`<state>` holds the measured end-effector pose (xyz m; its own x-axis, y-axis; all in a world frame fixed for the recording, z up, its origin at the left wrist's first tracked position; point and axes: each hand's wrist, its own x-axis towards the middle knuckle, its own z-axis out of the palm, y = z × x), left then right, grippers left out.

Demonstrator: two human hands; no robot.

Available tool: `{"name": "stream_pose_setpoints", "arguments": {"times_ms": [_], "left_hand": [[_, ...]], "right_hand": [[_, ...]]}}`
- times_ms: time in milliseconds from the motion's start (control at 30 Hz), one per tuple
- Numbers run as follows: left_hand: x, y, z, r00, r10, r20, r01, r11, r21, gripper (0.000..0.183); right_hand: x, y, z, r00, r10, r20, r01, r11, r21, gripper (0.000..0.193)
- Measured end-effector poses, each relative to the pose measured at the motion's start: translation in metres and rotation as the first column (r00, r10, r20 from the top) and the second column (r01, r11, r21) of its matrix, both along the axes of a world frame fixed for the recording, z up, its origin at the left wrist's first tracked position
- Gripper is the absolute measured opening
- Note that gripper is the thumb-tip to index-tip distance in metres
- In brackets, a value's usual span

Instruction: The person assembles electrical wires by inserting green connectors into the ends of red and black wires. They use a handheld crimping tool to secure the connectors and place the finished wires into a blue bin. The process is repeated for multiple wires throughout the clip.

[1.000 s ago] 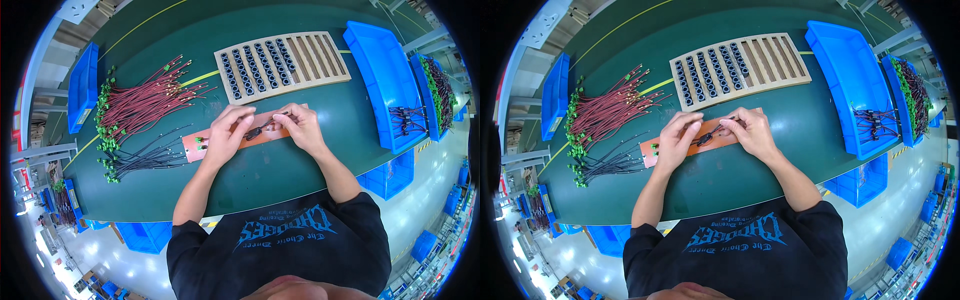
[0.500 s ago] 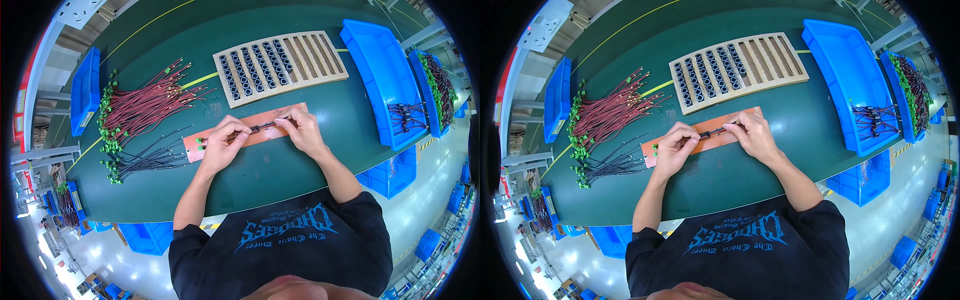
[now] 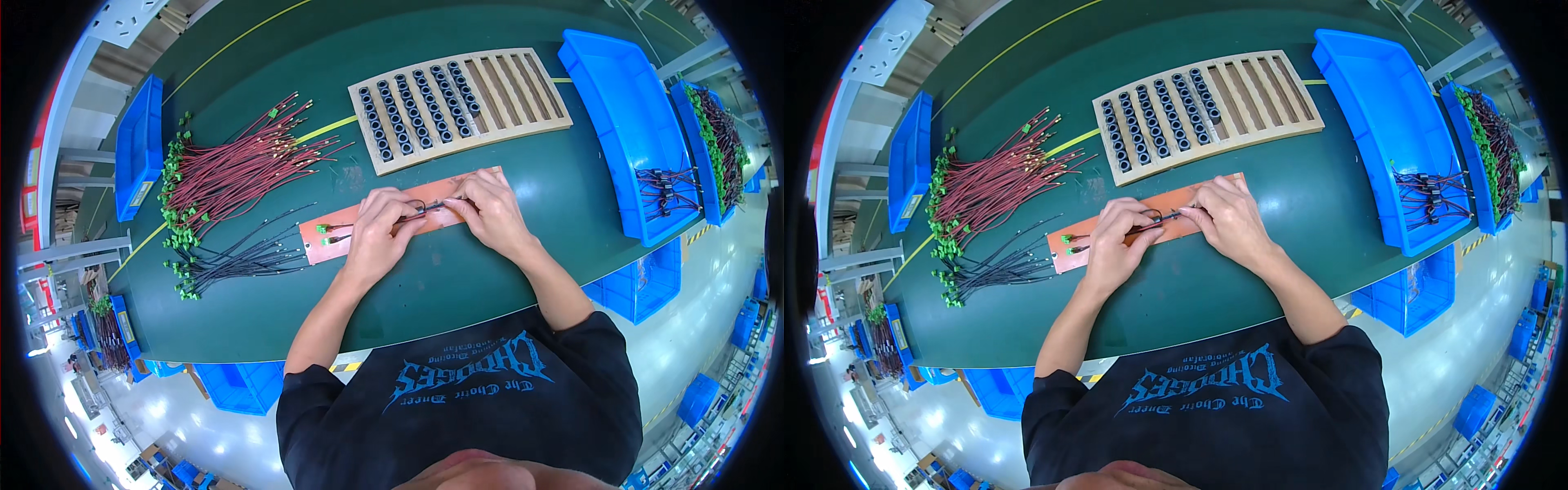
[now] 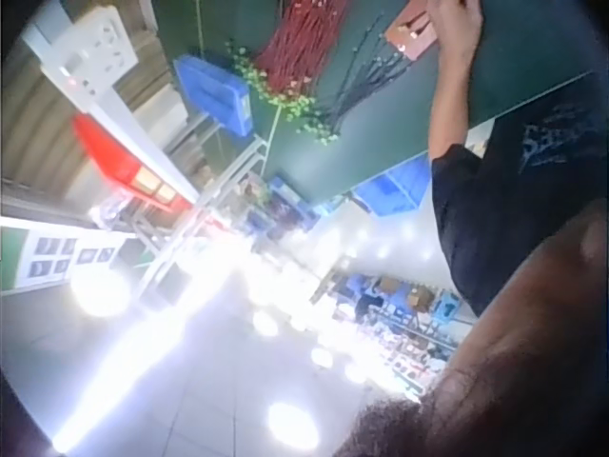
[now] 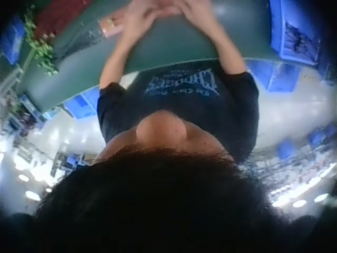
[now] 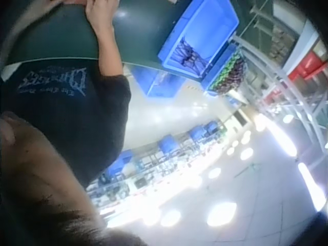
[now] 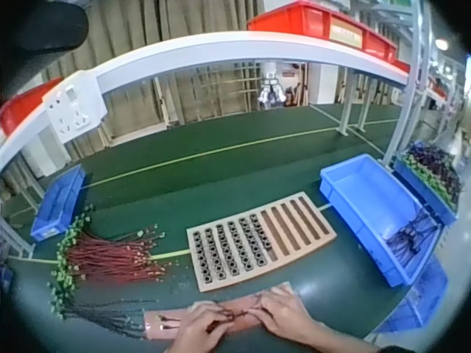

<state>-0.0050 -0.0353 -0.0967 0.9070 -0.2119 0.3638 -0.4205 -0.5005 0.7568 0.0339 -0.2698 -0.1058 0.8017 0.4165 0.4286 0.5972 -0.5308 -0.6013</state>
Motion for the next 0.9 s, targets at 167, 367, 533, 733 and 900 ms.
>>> {"name": "stream_pose_setpoints", "arguments": {"times_ms": [167, 367, 533, 733, 900], "left_hand": [[0.000, 0.007, -0.007, 0.998, 0.024, -0.060, -0.029, 0.997, -0.069, 0.021], [-0.002, 0.009, -0.006, 0.995, 0.013, -0.098, -0.020, 0.997, -0.070, 0.020], [-0.003, -0.001, 0.006, 0.967, 0.061, -0.249, -0.101, 0.983, -0.151, 0.022], [0.001, 0.003, 0.009, 0.998, 0.061, -0.008, -0.059, 0.983, 0.173, 0.023], [0.004, 0.002, 0.012, 0.998, 0.028, 0.059, -0.043, 0.965, 0.257, 0.022]], "right_hand": [[-0.002, 0.003, 0.002, 0.998, -0.060, 0.015, 0.061, 0.997, -0.045, 0.019], [0.000, -0.001, 0.003, 0.994, -0.104, -0.040, 0.102, 0.994, -0.048, 0.016], [0.006, -0.015, 0.005, 0.988, -0.140, -0.070, 0.134, 0.987, -0.088, 0.018], [0.009, -0.027, 0.005, 0.988, -0.105, -0.109, 0.097, 0.993, -0.074, 0.018], [0.010, -0.026, 0.000, 0.995, -0.078, -0.057, 0.080, 0.996, 0.043, 0.015]]}}
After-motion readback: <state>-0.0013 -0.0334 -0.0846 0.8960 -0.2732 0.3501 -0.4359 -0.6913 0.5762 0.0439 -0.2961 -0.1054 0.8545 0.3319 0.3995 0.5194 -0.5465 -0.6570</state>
